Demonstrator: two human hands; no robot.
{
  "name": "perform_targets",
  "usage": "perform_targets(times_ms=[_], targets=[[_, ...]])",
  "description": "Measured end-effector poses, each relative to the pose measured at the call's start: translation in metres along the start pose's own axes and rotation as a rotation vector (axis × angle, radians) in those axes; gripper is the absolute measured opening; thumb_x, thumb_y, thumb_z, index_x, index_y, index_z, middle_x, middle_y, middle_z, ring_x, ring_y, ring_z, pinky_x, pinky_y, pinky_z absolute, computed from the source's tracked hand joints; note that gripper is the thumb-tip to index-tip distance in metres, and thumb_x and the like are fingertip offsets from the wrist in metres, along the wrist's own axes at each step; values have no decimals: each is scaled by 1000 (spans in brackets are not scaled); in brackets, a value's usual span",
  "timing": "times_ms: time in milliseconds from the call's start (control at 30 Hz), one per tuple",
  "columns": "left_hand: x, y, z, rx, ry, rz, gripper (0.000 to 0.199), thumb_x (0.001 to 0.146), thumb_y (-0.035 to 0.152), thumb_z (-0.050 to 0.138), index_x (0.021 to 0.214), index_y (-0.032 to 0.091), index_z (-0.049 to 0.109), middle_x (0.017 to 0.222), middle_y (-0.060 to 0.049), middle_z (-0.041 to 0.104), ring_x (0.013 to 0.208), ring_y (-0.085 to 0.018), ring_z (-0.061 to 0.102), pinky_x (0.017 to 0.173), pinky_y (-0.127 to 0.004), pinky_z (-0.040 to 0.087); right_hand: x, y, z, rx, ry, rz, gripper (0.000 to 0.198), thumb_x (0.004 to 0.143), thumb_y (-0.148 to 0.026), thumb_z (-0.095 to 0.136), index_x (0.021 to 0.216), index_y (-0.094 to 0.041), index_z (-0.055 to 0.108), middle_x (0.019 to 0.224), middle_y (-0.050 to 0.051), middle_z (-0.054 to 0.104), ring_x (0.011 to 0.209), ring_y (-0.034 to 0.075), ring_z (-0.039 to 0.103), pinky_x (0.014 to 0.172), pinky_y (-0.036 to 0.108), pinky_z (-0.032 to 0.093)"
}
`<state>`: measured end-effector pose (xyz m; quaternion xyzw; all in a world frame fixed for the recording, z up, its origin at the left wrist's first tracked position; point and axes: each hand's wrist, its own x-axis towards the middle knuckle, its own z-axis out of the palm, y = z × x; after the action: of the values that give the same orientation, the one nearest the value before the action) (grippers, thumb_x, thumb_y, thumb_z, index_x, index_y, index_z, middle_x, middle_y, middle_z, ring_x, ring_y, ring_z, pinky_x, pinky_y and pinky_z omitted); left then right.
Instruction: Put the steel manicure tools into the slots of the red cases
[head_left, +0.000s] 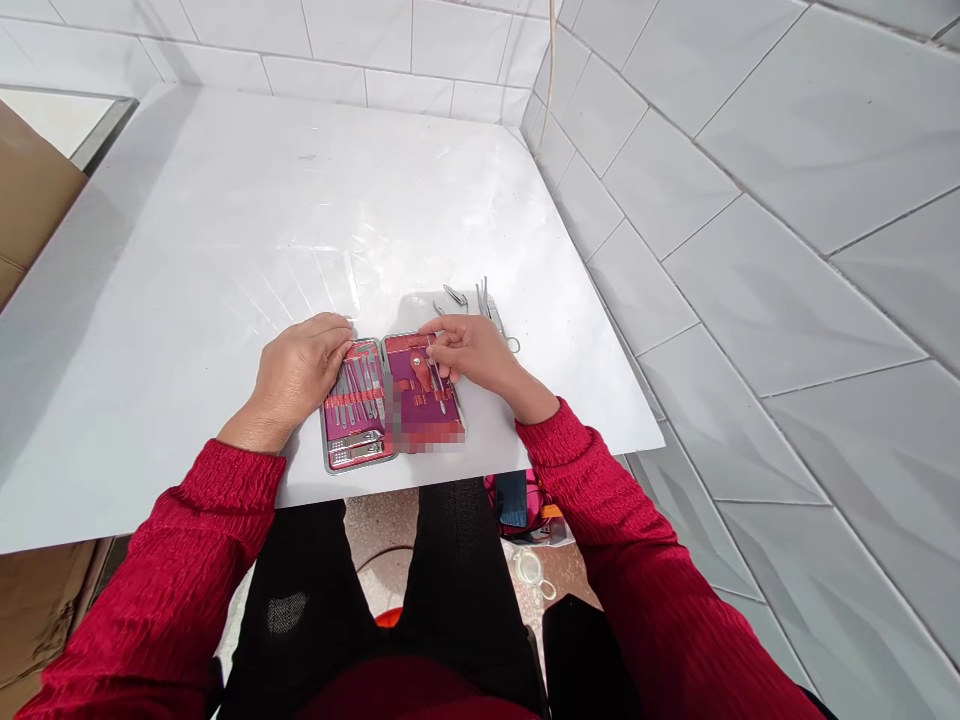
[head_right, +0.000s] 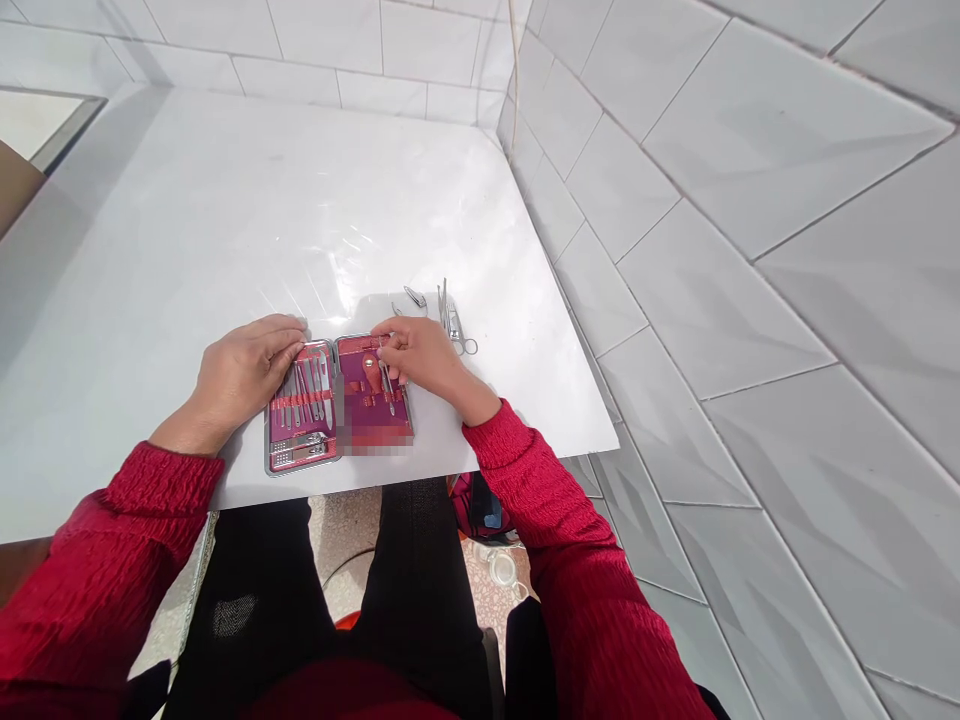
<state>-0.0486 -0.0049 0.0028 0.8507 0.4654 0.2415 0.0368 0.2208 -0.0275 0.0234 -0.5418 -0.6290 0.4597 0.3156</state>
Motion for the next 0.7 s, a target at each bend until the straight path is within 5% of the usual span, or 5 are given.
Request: perform_targets(times_ms=[700], targets=[[0, -2, 0, 1, -5, 4, 35, 104, 32, 42, 104, 24, 76, 125, -6, 74, 109, -25, 70, 82, -38, 57, 4, 9, 5, -21, 113, -13, 28, 88, -20, 62, 113, -21, 74, 74, 0, 71, 58, 13, 63, 55, 30, 57]])
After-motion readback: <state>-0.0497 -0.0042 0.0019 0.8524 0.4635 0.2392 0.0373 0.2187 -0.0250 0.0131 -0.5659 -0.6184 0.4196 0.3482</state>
